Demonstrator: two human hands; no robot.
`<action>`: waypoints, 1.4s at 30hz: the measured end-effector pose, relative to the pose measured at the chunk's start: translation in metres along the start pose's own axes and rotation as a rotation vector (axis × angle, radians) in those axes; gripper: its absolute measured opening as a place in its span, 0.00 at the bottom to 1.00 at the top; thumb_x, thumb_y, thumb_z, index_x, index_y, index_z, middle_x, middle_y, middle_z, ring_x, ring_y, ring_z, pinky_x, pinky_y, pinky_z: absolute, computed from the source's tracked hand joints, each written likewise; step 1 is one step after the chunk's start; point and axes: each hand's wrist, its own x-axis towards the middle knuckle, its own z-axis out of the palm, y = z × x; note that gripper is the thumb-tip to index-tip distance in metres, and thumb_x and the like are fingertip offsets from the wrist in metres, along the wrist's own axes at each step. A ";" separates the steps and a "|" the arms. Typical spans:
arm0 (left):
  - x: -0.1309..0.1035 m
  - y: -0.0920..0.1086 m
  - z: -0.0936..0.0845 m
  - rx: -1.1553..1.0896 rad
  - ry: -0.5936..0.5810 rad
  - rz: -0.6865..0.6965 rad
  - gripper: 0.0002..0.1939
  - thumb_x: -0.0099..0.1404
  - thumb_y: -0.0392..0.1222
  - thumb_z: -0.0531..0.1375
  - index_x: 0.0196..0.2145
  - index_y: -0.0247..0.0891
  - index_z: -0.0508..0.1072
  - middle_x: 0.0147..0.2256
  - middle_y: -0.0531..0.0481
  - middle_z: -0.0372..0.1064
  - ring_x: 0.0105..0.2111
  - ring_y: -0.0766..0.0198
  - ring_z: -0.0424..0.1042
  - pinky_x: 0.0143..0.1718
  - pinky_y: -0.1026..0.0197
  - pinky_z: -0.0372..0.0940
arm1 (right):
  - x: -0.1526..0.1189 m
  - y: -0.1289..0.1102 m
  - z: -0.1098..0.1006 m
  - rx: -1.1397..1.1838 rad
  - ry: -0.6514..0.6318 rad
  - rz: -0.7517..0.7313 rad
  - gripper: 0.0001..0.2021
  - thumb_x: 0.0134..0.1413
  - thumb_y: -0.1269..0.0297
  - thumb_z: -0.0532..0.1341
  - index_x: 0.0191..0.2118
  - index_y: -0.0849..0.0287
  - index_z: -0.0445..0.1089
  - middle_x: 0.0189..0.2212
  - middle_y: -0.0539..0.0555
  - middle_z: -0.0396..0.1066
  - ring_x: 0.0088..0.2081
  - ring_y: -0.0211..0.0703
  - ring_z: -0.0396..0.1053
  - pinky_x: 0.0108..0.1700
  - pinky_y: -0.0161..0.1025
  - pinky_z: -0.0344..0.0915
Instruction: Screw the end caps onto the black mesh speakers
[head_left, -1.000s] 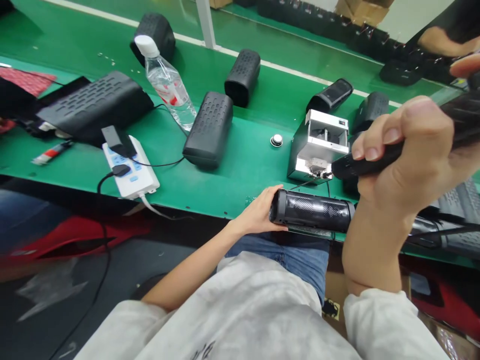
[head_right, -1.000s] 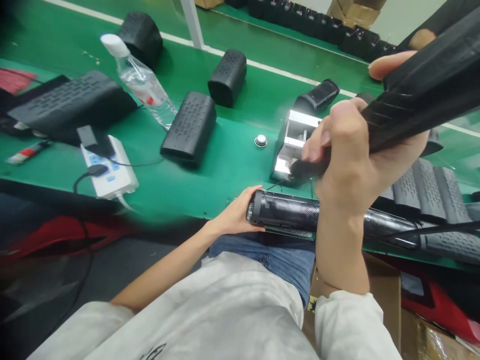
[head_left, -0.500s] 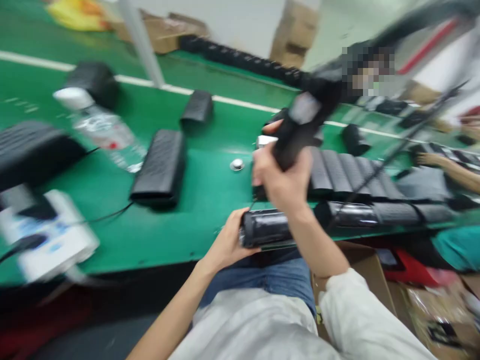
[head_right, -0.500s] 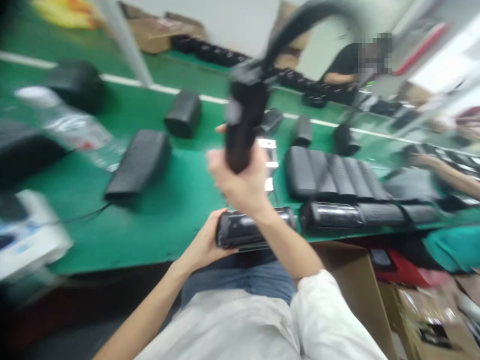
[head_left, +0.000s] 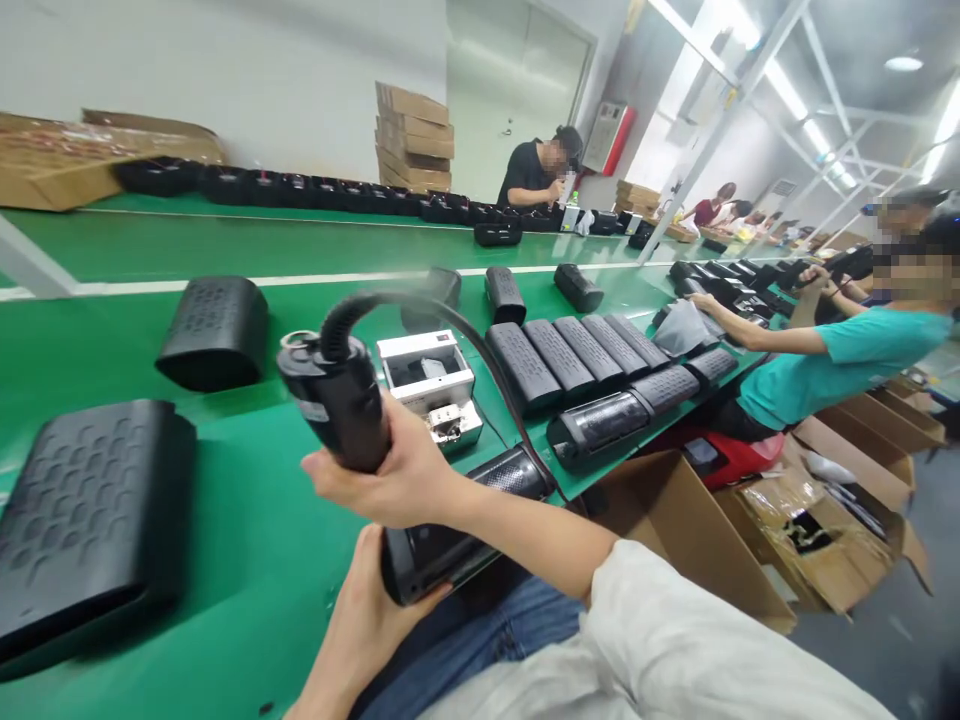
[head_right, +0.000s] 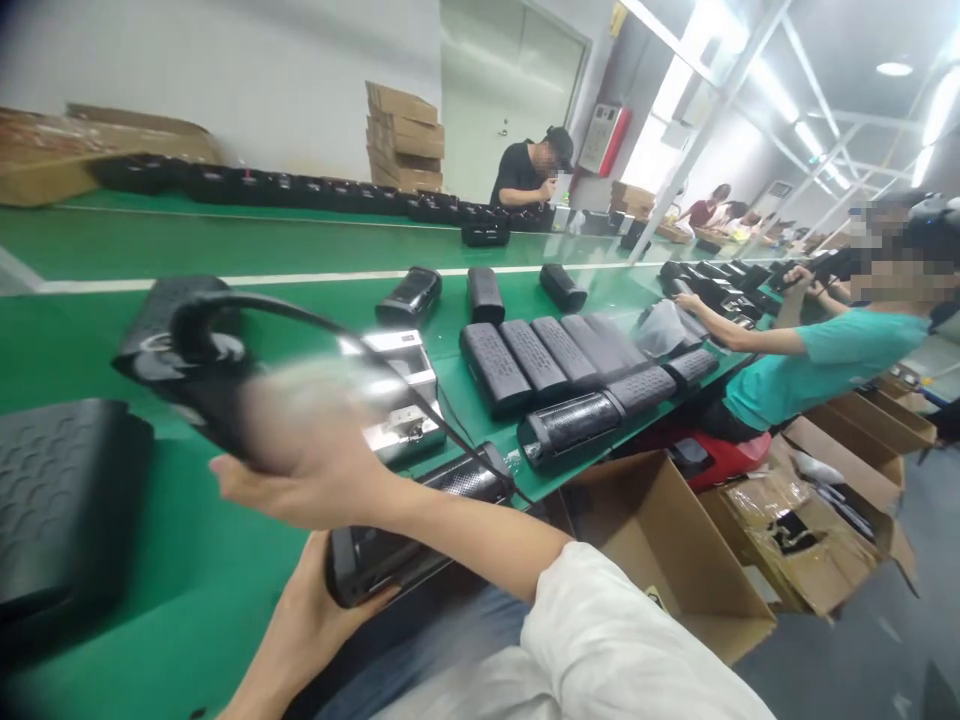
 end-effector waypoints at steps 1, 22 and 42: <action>-0.001 -0.002 0.001 0.007 0.005 -0.001 0.38 0.59 0.58 0.78 0.61 0.44 0.73 0.54 0.43 0.79 0.52 0.37 0.84 0.51 0.35 0.83 | 0.001 0.000 -0.002 0.013 -0.072 0.005 0.28 0.57 0.45 0.76 0.32 0.54 0.58 0.27 0.47 0.59 0.30 0.37 0.56 0.31 0.37 0.62; -0.015 0.001 0.004 0.032 -0.140 0.105 0.74 0.59 0.57 0.83 0.85 0.47 0.40 0.75 0.29 0.58 0.77 0.30 0.63 0.78 0.26 0.63 | 0.035 -0.034 -0.102 0.185 0.462 -0.620 0.15 0.62 0.60 0.72 0.49 0.50 0.67 0.24 0.40 0.62 0.19 0.35 0.62 0.23 0.38 0.61; -0.014 0.003 0.006 -0.016 -0.141 0.147 0.74 0.61 0.57 0.83 0.86 0.49 0.38 0.74 0.30 0.60 0.75 0.31 0.66 0.77 0.27 0.65 | 0.034 -0.010 -0.086 0.138 0.470 -0.536 0.13 0.65 0.68 0.66 0.51 0.49 0.68 0.24 0.40 0.59 0.18 0.36 0.60 0.22 0.39 0.58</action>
